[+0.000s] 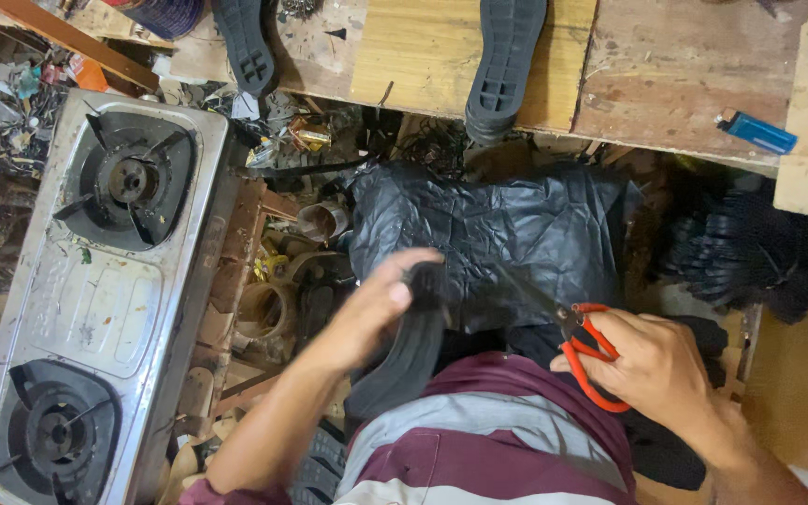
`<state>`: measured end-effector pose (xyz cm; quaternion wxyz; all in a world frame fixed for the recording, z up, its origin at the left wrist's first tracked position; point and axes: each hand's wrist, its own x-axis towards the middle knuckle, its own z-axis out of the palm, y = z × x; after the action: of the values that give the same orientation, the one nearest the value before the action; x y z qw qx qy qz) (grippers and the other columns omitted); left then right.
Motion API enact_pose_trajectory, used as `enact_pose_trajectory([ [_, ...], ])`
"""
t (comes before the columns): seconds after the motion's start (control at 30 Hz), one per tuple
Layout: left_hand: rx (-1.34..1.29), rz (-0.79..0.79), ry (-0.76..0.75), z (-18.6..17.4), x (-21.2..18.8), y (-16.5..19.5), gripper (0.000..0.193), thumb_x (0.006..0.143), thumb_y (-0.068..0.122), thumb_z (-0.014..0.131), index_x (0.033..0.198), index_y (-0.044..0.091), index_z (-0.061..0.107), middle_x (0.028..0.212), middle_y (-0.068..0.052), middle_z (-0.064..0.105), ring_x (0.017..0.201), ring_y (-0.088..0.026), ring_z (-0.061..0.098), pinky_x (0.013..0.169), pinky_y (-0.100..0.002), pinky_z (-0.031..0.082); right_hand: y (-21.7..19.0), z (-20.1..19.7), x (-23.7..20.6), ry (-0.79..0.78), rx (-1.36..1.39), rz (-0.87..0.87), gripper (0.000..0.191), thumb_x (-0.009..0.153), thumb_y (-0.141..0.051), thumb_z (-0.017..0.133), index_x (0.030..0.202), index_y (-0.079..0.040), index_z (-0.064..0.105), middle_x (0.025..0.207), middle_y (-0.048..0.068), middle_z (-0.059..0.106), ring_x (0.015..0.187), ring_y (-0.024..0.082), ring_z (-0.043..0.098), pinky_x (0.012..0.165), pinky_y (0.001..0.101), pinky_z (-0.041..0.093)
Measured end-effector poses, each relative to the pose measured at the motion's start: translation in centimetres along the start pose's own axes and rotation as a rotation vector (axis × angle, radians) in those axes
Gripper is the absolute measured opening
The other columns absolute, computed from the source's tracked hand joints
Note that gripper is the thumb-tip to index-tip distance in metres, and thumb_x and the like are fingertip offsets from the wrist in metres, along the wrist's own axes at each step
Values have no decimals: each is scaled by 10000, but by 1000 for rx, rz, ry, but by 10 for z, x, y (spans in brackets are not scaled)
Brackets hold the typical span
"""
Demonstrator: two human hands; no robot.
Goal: The person uses red-handled scissors to trim the edges of black rubber shoe soles. They hold each sole in the left hand and cut along the perimeter with the right hand, then place the trimmed sole on the workbench. The process repeats for multiple soles.
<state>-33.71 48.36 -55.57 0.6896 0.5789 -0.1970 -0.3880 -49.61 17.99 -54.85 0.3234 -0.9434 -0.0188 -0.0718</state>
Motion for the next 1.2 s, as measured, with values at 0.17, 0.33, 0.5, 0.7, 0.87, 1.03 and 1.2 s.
enact_pose_trajectory([
  [0.17,280,708,635,-29,21,34,740,937,333,821,1504,62,431,1476,-74,459,1360,-177,506,1176,-311,440,0,23,1,-37,116,173,306,709,-282,844,900,-75,726,780,66,769,640,260,755,542,346,564],
  [0.33,220,677,712,-33,83,47,727,897,182,844,1477,63,422,1403,-100,509,1280,-224,549,1080,-361,493,-16,49,13,-72,-29,205,378,718,-403,852,893,-84,752,751,90,759,639,301,739,578,391,566],
  [0.5,753,456,895,-14,131,42,621,831,243,871,1326,38,559,1292,-147,630,1214,-301,596,1062,-409,484,-41,47,21,31,-134,131,488,709,-448,839,982,-57,734,738,105,751,624,326,727,571,409,572],
  [0.7,1180,592,939,3,158,42,627,788,365,897,1259,67,610,1362,-138,606,1341,-382,491,1119,-507,368,-47,33,36,92,-108,194,451,704,-427,840,959,-70,737,728,103,748,635,321,730,587,410,572],
  [0.87,1313,549,943,1,173,49,647,795,446,874,1269,90,616,1366,-114,592,1382,-385,429,1151,-606,254,-50,33,49,88,-123,180,440,713,-424,833,956,-68,739,732,110,749,634,318,730,587,411,575],
  [1.03,1314,525,903,-6,171,56,647,785,441,872,1262,86,617,1338,-130,591,1358,-376,448,1127,-629,254,-52,35,57,89,-136,148,431,715,-416,828,936,-58,734,751,118,752,633,323,727,577,414,573],
  [1.2,90,391,741,-11,159,42,556,889,243,750,1385,104,542,1369,-87,593,1171,-247,552,891,-391,447,-47,38,60,86,-110,171,469,691,-450,841,913,-54,726,746,105,760,620,309,732,564,406,574],
])
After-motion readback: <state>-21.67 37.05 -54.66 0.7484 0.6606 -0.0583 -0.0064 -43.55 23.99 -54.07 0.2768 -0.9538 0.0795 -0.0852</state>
